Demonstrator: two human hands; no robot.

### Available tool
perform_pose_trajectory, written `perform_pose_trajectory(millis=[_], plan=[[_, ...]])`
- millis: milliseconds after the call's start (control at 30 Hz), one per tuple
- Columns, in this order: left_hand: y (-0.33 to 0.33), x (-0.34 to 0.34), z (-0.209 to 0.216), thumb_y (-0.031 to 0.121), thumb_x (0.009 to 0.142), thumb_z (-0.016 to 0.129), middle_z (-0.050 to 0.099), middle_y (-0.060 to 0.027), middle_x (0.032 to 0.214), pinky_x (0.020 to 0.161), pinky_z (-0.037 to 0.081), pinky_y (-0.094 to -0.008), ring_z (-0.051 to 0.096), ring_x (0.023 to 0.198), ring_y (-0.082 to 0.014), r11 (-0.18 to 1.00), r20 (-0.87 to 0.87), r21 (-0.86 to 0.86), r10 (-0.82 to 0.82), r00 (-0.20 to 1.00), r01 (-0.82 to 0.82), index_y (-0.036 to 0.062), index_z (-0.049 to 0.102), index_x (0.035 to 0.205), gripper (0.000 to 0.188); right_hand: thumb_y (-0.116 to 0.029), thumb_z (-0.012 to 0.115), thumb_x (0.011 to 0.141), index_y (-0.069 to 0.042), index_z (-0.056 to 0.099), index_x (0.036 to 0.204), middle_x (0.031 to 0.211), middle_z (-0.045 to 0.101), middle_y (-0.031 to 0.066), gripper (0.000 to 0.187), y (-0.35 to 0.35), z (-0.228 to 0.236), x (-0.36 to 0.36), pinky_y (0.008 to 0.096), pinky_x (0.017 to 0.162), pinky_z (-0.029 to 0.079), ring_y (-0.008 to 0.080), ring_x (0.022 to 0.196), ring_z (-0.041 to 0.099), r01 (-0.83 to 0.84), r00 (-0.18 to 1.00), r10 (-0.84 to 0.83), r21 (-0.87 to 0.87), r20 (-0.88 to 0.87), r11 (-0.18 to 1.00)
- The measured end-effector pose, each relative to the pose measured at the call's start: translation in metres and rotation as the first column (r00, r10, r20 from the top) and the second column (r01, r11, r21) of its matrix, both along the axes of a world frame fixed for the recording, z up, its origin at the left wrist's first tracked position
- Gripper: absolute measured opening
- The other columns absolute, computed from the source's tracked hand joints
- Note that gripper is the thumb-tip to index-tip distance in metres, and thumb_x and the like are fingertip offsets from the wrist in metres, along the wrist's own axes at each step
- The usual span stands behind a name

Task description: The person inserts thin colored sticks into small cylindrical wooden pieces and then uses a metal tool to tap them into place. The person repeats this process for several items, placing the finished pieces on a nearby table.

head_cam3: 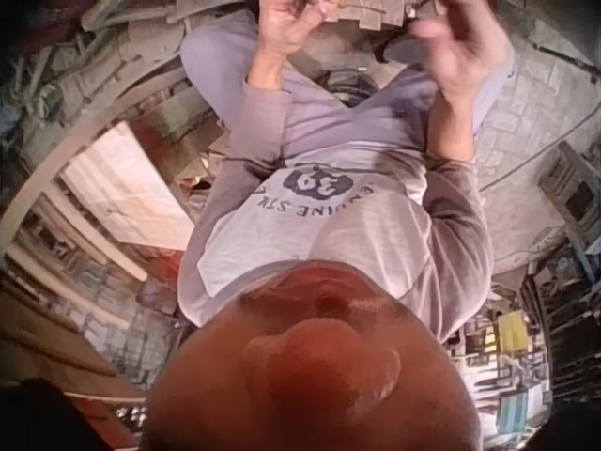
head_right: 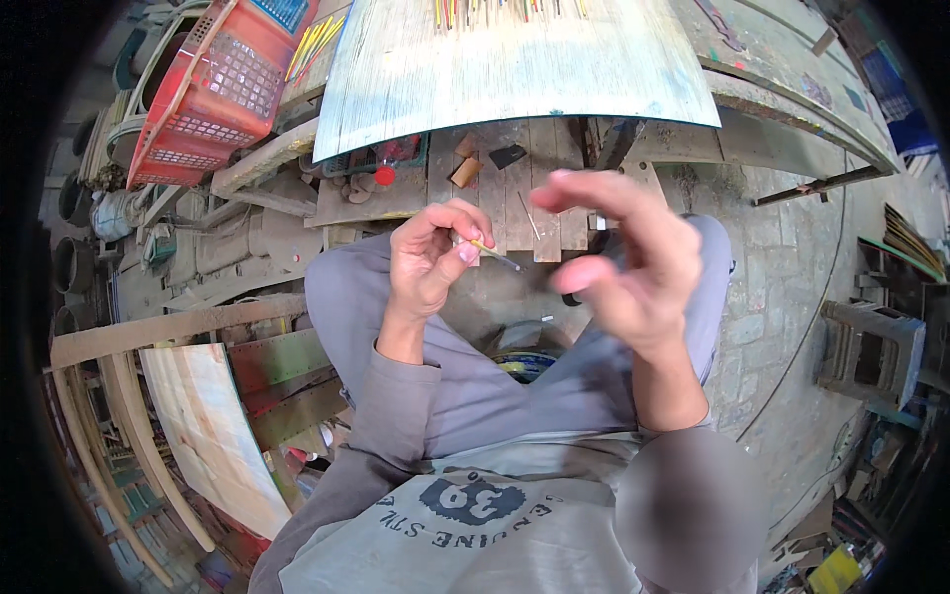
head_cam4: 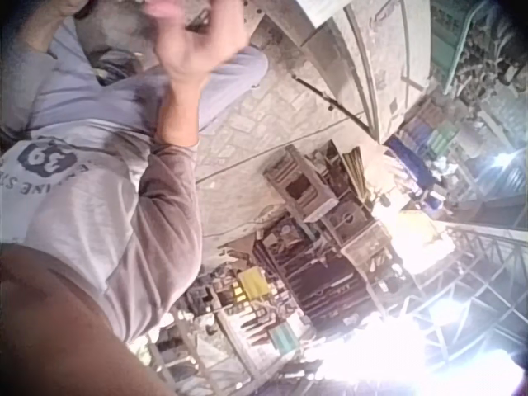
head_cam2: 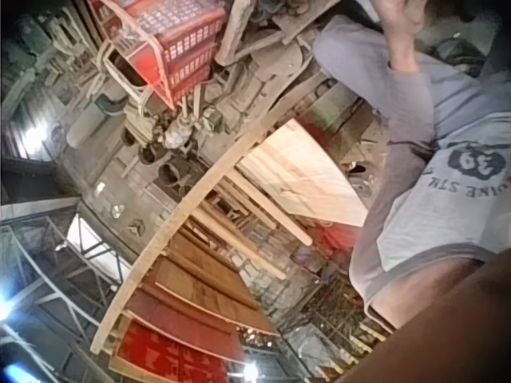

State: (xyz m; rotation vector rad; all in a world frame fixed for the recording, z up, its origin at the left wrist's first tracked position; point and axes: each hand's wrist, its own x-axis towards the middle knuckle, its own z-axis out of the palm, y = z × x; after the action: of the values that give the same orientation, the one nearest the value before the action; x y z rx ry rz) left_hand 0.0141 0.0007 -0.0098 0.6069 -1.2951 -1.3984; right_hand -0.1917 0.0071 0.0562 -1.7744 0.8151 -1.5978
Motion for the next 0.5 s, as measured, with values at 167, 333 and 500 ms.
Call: perform_pose_trajectory(millis=[167, 333, 500], plan=[[0.001, 0.007, 0.000, -0.003, 0.080, 0.060, 0.060, -0.0091, 0.088, 0.075, 0.045, -0.0268, 0.056, 0.082, -0.0154, 0.994, 0.046, -0.074, 0.086, 0.995, -0.083, -0.0019, 0.058, 0.088, 0.008, -0.021, 0.055, 0.095, 0.011, 0.057, 0.104, 0.093, 0.065, 0.0177, 0.033, -0.017, 0.021, -0.044, 0.0328, 0.077, 0.053, 0.0219, 0.082, 0.064, 0.198, 0.960, -0.197, 0.012, 0.202, 0.980], [0.000, 0.009, 0.007, -0.002, 0.080, 0.059, 0.059, -0.0110, 0.088, 0.071, 0.045, -0.0257, 0.054, 0.078, -0.0140, 0.997, -0.023, -0.007, 0.072, 0.997, -0.072, -0.0006, 0.056, 0.088, 0.008, -0.013, 0.060, 0.089, 0.002, 0.066, 0.091, 0.078, 0.068, 0.0076, 0.017, -0.078, 0.057, -0.105, 0.0237, 0.063, 0.049, 0.0112, 0.071, 0.062, 0.660, 0.752, -0.659, 0.025, -0.033, 0.751], [-0.006, -0.001, 0.004, -0.002, 0.080, 0.059, 0.058, -0.0112, 0.090, 0.075, 0.045, -0.0267, 0.054, 0.081, -0.0141, 0.998, -0.058, -0.011, 0.065, 0.996, -0.065, -0.0011, 0.056, 0.089, 0.010, -0.034, 0.064, 0.084, 0.002, 0.066, 0.102, 0.090, 0.068, 0.0197, 0.041, -0.191, 0.027, -0.191, 0.0377, 0.073, 0.051, 0.0292, 0.083, 0.067, 0.828, 0.419, -0.577, 0.034, -0.702, 0.560]])
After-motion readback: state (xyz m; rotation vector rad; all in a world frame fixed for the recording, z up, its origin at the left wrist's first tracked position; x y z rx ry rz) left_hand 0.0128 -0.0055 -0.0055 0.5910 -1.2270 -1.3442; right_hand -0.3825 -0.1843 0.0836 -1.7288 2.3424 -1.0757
